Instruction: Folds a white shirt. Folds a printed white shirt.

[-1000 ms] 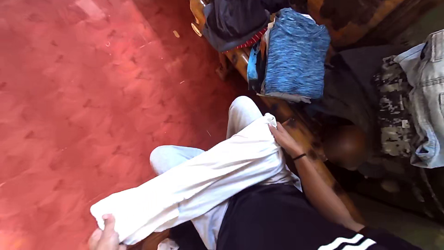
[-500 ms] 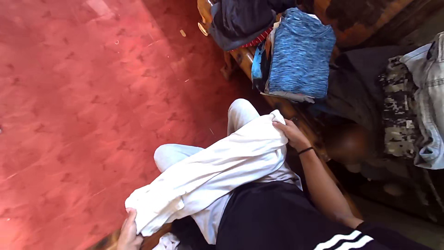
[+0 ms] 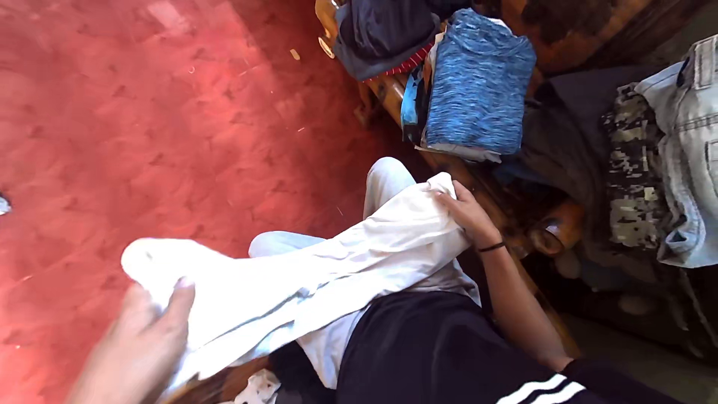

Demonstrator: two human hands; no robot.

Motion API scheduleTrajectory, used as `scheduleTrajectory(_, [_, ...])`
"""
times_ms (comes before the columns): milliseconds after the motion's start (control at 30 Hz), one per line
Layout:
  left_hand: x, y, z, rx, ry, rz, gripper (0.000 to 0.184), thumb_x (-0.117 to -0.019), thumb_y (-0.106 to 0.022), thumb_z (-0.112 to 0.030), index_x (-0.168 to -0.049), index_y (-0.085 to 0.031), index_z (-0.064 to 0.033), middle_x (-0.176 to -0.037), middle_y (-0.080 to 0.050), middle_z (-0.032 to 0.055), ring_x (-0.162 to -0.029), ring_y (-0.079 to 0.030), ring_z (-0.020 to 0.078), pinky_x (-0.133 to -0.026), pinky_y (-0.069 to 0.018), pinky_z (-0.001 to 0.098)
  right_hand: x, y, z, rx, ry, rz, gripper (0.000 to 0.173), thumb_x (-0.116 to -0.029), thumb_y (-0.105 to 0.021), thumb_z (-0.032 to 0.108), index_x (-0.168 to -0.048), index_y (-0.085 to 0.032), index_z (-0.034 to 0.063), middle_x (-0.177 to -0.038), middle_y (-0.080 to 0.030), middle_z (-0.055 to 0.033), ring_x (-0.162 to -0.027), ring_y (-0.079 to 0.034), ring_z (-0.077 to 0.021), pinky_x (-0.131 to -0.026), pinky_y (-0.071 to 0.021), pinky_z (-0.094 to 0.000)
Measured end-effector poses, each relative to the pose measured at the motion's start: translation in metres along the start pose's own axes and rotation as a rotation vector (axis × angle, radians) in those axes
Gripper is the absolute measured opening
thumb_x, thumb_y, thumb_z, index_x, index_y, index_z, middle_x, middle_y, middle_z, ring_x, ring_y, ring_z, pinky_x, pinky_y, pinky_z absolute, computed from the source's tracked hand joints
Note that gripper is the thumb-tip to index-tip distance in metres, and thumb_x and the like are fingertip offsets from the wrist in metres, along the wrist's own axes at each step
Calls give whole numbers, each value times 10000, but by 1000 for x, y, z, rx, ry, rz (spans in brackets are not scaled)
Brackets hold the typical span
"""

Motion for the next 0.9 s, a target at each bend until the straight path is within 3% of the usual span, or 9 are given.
scheduleTrajectory(133, [38,-61,-145,-140,-61,144,497,-1063,-540,-334,-1356,-494,65,-1028,-648,319,-954,-651,484,-811,-483,685,26,0,12,-33,1,53,421,-1039,-563,463,-1320,-525,152,-1048,-665,-122,-836,-660,-219,-710,-557,-424])
scheduleTrajectory(267, [2,-224,-203,-119,-603,41,533,-967,-524,-383,-1269,-507,55,-727,-634,157,-589,-659,310,-465,-528,514,34,8,4,-127,45,79,341,-1037,-577,430,-1277,-557,189,-985,-675,-78,-742,-646,-170,-616,-547,-356])
scheduleTrajectory(367, [6,-296,-253,-96,-553,230,547,-984,-486,-347,-1347,-427,58,-867,-676,231,-746,-705,386,-637,-568,584,33,16,-17,-278,81,63,320,-1079,-477,308,-1380,-541,221,-1129,-693,-26,-923,-665,-122,-765,-573,-353])
scheduleTrajectory(433, [38,-277,-281,-74,-533,285,524,-1037,-451,-351,-1364,-419,57,-957,-681,270,-839,-711,418,-715,-569,579,31,25,-29,-328,15,-6,353,-1096,-416,333,-1399,-537,196,-1176,-676,-50,-989,-646,-137,-824,-552,-378])
scheduleTrajectory(500, [68,-226,-299,-12,-431,619,605,-1097,-436,-378,-1554,-268,-20,-1349,-572,305,-1194,-611,453,-991,-472,605,30,33,-35,-371,-22,-28,444,-1102,-343,387,-1444,-514,161,-1289,-635,-69,-1102,-616,-148,-925,-520,-397])
scheduleTrajectory(567, [67,-213,-286,225,-561,670,512,-1097,-443,-370,-1523,-392,-92,-1337,-602,210,-1120,-656,341,-923,-544,532,32,37,-40,-428,-43,0,566,-1088,-319,525,-1518,-463,186,-1388,-610,-50,-1208,-606,-151,-1008,-516,-411])
scheduleTrajectory(667, [37,-197,-239,558,-594,605,365,-1119,-367,-284,-1357,-556,-84,-1295,-652,122,-1080,-705,242,-903,-608,472,28,36,-43,-348,-66,55,659,-994,-469,668,-1500,-450,246,-1297,-666,-47,-1097,-668,-167,-909,-576,-421])
scheduleTrajectory(767, [-23,-213,-156,358,-449,348,341,-1088,-488,-238,-1316,-554,6,-1247,-635,220,-1088,-670,320,-945,-550,527,21,34,-42,-141,-97,27,795,-871,-778,483,-1529,-390,262,-1275,-664,-139,-1032,-684,-278,-842,-581,-506])
scheduleTrajectory(900, [-51,-263,-90,189,-476,414,463,-1002,-614,-169,-1433,-544,-15,-1484,-491,235,-1353,-508,366,-1113,-427,546,13,31,-38,6,-54,19,775,-871,-810,287,-1515,-399,162,-1247,-660,-187,-1031,-681,-313,-851,-576,-535])
Point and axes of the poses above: each hand's wrist, its own x-axis away from the middle knuckle, its own y-axis out of the back of the hand, z = x × y, the point moved 5 cm from there along -x, towards the middle knuckle
